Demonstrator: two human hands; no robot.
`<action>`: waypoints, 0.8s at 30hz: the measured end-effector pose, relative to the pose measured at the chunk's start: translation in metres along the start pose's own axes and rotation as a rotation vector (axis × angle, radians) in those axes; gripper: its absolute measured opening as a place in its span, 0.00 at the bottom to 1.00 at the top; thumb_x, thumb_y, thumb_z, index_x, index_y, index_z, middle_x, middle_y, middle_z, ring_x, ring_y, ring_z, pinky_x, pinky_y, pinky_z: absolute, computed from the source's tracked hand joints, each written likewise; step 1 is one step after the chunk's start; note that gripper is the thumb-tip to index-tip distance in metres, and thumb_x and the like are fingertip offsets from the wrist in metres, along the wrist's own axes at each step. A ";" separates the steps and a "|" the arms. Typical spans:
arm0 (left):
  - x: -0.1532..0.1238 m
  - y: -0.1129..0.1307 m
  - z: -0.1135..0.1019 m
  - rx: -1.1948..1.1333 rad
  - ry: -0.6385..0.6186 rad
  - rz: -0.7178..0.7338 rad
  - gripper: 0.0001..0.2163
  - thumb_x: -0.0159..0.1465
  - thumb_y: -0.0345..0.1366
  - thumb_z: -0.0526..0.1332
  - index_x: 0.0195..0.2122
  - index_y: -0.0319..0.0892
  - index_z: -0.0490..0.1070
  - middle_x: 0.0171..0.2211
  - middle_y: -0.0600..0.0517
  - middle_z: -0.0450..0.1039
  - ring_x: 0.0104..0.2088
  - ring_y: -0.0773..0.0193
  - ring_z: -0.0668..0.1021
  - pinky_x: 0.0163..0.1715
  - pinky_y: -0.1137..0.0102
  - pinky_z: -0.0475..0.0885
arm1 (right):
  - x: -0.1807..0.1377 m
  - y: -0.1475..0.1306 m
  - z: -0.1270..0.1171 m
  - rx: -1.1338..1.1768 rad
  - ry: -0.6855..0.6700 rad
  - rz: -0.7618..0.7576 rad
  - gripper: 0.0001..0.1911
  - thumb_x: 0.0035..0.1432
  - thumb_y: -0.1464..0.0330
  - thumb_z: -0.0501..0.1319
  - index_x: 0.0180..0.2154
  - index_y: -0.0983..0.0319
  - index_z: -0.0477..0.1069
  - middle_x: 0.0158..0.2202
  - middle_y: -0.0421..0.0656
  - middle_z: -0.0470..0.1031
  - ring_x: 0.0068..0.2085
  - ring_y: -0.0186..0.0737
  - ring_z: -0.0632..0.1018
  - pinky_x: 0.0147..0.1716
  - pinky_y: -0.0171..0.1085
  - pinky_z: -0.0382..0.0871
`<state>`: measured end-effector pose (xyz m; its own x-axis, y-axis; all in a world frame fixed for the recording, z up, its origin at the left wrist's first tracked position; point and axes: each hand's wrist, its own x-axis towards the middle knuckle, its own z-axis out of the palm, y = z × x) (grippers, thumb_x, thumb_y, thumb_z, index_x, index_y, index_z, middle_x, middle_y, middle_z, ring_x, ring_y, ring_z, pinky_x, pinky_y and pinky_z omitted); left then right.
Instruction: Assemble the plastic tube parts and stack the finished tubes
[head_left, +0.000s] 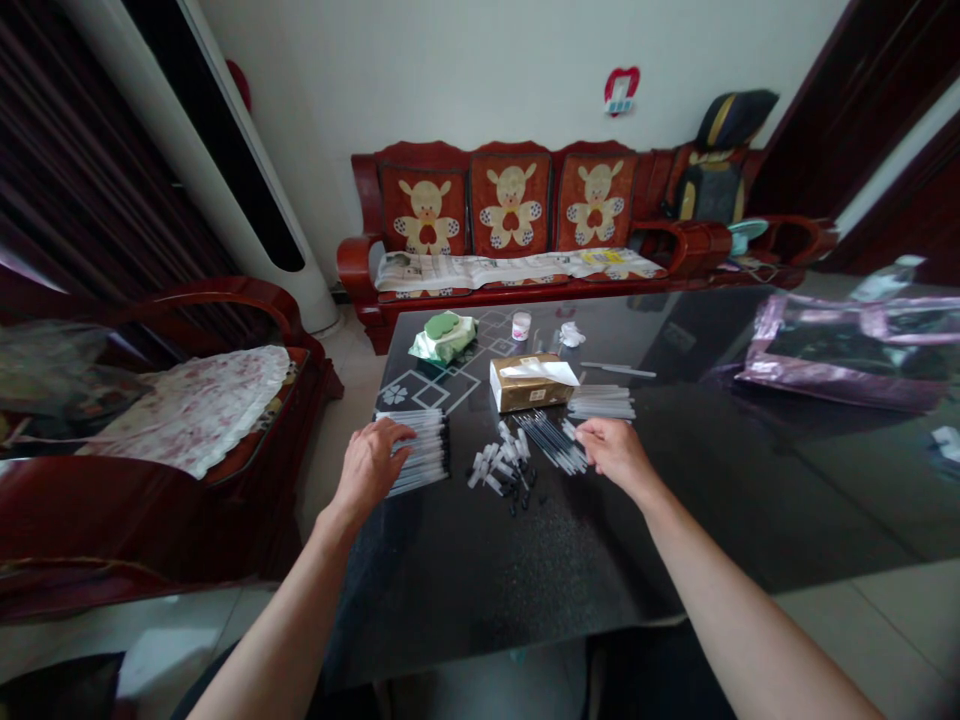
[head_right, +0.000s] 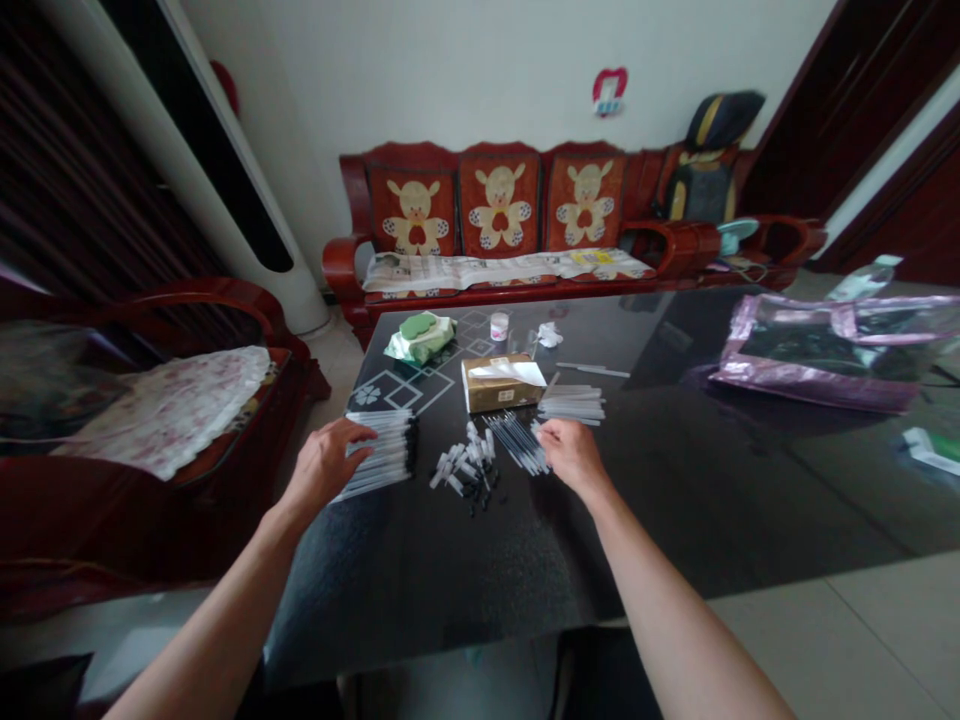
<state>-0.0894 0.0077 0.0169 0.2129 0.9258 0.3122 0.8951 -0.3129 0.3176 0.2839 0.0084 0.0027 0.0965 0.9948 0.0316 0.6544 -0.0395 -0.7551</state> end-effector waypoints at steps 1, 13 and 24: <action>-0.001 0.009 0.002 -0.042 0.048 0.008 0.09 0.60 0.34 0.58 0.39 0.44 0.75 0.38 0.49 0.74 0.41 0.57 0.75 0.43 0.66 0.67 | 0.003 0.006 -0.006 -0.095 0.033 -0.013 0.11 0.54 0.65 0.55 0.29 0.63 0.74 0.16 0.40 0.70 0.17 0.33 0.69 0.19 0.31 0.60; -0.033 0.083 0.044 -0.281 -0.111 0.236 0.11 0.66 0.33 0.53 0.44 0.44 0.74 0.36 0.47 0.73 0.37 0.61 0.75 0.39 0.70 0.68 | 0.001 0.019 0.005 -0.744 -0.101 0.010 0.08 0.55 0.68 0.58 0.33 0.60 0.76 0.36 0.47 0.78 0.38 0.43 0.78 0.31 0.34 0.62; -0.032 0.081 0.045 -0.297 -0.126 0.220 0.13 0.66 0.33 0.51 0.45 0.45 0.74 0.36 0.48 0.73 0.37 0.62 0.75 0.38 0.71 0.68 | -0.005 0.008 0.011 -0.944 -0.122 -0.077 0.12 0.59 0.75 0.52 0.35 0.65 0.74 0.36 0.54 0.78 0.39 0.48 0.79 0.35 0.38 0.65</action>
<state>-0.0065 -0.0379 -0.0075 0.4501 0.8428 0.2951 0.6741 -0.5375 0.5067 0.2801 0.0042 -0.0105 -0.0159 0.9986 -0.0495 0.9959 0.0203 0.0884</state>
